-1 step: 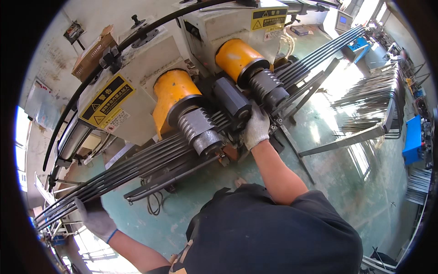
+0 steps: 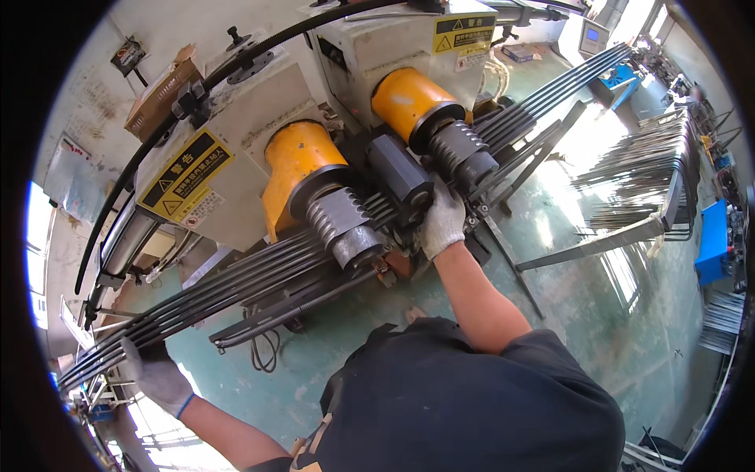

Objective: The person operates a metal rod bending machine to form U-shaped pieces from straight rods. They load rods into the machine, retrieve bent pieces, and stack them on a rack. The person also measures a bent piece on a wooden table using a tape measure and places it with other finished pieces.

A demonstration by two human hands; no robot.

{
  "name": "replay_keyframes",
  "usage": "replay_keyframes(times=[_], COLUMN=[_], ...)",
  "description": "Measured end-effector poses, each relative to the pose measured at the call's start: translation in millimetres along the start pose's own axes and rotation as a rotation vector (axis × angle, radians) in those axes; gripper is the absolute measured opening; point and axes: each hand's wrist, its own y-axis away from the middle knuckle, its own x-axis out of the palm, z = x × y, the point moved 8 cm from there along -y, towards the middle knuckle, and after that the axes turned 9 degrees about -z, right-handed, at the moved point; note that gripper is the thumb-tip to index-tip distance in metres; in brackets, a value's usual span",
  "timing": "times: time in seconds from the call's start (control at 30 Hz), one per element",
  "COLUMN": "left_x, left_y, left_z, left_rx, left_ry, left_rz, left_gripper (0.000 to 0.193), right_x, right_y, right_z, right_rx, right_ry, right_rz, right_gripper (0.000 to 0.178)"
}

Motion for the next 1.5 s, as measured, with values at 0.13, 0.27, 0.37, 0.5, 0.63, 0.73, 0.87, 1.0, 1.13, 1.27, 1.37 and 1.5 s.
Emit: replay_keyframes(times=[0.13, 0.27, 0.37, 0.5, 0.63, 0.73, 0.87, 1.0, 1.13, 1.27, 1.37, 1.5], left_x=[83, 174, 227, 285, 342, 383, 433, 441, 441, 444, 441, 443], left_y=[7, 34, 63, 80, 113, 122, 155, 170, 159, 169, 163, 165], left_z=[-62, -69, -81, -71, -74, -73, -67, -74, -70, -72, -70, -70], left_rx=[0.250, 0.349, 0.425, 0.463, 0.558, 0.707, 0.717, 0.752, 0.797, 0.729, 0.721, 0.689], left_ry=[-0.167, -0.156, -0.225, -0.302, -0.482, -0.586, -0.621, -0.678, -0.578, -0.635, -0.626, -0.548], left_rz=[0.044, 0.127, 0.135, 0.321, 0.407, 0.551, 0.685, 0.617, 0.714, 0.650, 0.640, 0.671], left_gripper=[0.049, 0.044, 0.045, 0.051, 0.053, 0.059, 0.053, 0.046, 0.049, 0.045, 0.044, 0.047], right_x=[8, 23, 27, 17, 24, 23, 19, 16, 16, 12, 22, 17], right_y=[-5, 3, 0, -7, -9, -13, -24, -23, -18, -36, -9, -22], right_z=[5, 31, 35, 43, 38, 44, 31, 44, 34, 27, 37, 31], right_rx=[0.028, -0.006, -0.017, -0.168, -0.108, -0.165, -0.115, -0.411, -0.121, -0.131, -0.094, -0.116], right_ry=[0.002, 0.137, 0.146, 0.268, 0.196, 0.244, 0.201, 0.552, 0.277, 0.181, 0.197, 0.185], right_rz=[0.092, 0.117, 0.121, 0.260, 0.226, 0.227, 0.243, 0.272, 0.192, 0.248, 0.220, 0.238], right_gripper=[0.024, 0.035, 0.026, 0.027, 0.025, 0.025, 0.025, 0.025, 0.025, 0.026, 0.032, 0.032])
